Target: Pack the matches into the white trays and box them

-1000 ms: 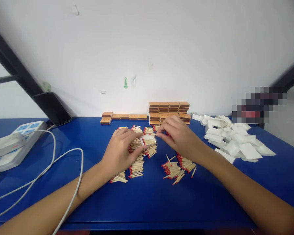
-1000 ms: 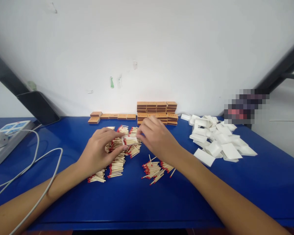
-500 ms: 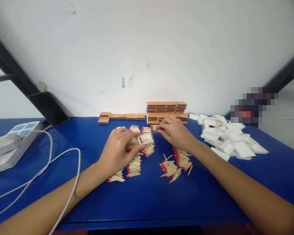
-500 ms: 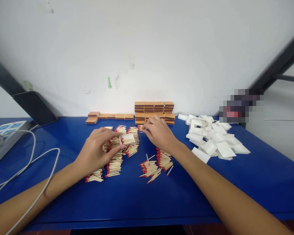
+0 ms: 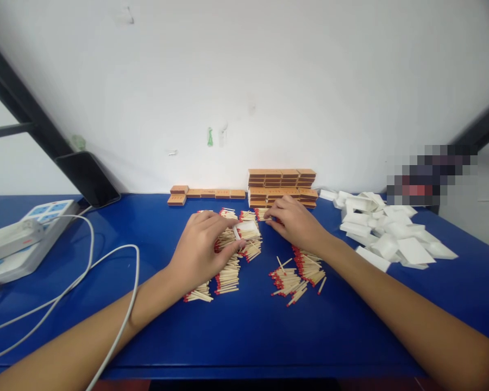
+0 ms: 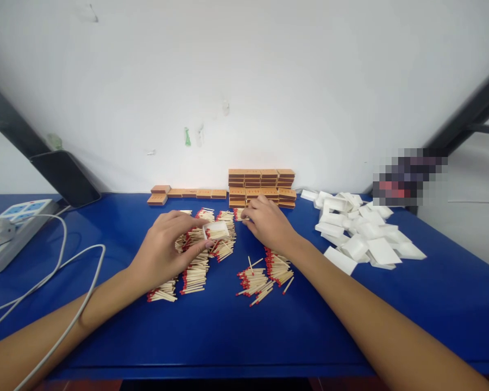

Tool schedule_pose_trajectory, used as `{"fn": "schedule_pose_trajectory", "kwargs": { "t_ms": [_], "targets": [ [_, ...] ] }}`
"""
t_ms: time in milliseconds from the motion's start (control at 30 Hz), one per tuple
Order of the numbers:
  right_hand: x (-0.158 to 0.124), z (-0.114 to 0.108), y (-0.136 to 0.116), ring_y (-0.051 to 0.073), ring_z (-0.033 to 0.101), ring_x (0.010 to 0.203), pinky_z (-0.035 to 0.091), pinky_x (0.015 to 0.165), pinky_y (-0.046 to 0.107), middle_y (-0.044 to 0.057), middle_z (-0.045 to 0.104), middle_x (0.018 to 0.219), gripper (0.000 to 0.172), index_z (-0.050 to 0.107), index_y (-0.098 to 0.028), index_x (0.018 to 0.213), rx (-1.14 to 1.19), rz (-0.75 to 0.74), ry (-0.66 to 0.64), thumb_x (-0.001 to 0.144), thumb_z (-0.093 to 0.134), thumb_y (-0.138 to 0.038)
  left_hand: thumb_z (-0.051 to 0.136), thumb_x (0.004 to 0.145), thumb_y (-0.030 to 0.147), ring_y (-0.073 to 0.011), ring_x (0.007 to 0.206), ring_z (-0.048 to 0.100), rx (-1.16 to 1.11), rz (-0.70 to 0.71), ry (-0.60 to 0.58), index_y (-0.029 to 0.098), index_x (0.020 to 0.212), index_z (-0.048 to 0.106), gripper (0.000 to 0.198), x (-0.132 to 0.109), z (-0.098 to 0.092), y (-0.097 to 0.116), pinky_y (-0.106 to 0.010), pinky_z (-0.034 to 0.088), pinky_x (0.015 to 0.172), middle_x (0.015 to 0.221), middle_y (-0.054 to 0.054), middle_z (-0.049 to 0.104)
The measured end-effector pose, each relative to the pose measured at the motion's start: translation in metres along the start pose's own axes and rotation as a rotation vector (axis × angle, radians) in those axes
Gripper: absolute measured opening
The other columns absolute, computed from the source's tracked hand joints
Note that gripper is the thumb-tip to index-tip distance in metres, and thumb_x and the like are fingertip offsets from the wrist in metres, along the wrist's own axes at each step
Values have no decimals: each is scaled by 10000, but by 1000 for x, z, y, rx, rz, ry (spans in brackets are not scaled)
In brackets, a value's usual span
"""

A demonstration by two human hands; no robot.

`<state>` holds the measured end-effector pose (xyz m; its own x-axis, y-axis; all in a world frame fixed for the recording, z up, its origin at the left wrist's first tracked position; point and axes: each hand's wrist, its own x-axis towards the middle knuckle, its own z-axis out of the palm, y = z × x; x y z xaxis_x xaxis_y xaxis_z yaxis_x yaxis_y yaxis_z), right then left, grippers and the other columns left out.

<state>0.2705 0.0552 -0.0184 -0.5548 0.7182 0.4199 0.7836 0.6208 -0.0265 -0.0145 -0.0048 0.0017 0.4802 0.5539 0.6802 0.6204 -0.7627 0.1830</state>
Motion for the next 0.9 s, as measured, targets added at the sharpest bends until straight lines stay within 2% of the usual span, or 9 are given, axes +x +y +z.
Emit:
{"fn": "schedule_pose_trajectory", "kwargs": {
  "t_ms": [200, 467, 600, 767, 900],
  "targets": [
    [1, 1, 1, 281, 558, 960, 450, 843, 408, 106, 681, 922, 152, 720, -199, 889, 23, 10, -25, 1000, 616, -192, 749, 975, 422, -285, 1001, 690, -12, -5, -15, 184, 1212, 722, 337, 0, 1, -1, -453, 508, 865, 1057, -92, 791],
    [3, 3, 4, 283, 567, 984, 455, 858, 397, 104, 685, 941, 106, 677, -203, 896, 21, 40, -57, 993, 634, -201, 746, 978, 431, -280, 996, 693, -16, 2, -17, 175, 1205, 724, 344, 1, 1, -1, -452, 512, 872, 1046, -96, 791],
    [3, -5, 1, 285, 565, 969, 453, 844, 408, 115, 681, 963, 151, 649, -203, 877, 31, 39, -76, 1015, 589, -211, 753, 970, 441, -282, 995, 696, -12, -2, -16, 173, 1198, 732, 353, 1, 2, -1, -460, 514, 873, 1045, -98, 793],
    [2, -28, -29, 274, 556, 978, 444, 911, 426, 86, 674, 984, 136, 616, -229, 950, 202, -1, 138, 1062, 539, -237, 758, 965, 435, -281, 994, 695, -20, -13, -20, 182, 1186, 736, 337, 0, 2, -1, -470, 514, 892, 1049, -96, 793],
    [0, -35, -61, 261, 532, 951, 442, 899, 413, 71, 663, 958, 150, 607, -229, 934, 262, -68, 163, 1068, 539, -238, 769, 959, 411, -276, 999, 693, -40, -10, -33, 195, 1200, 729, 326, 0, 2, 0, -462, 512, 909, 1039, -84, 793]
  ]
}}
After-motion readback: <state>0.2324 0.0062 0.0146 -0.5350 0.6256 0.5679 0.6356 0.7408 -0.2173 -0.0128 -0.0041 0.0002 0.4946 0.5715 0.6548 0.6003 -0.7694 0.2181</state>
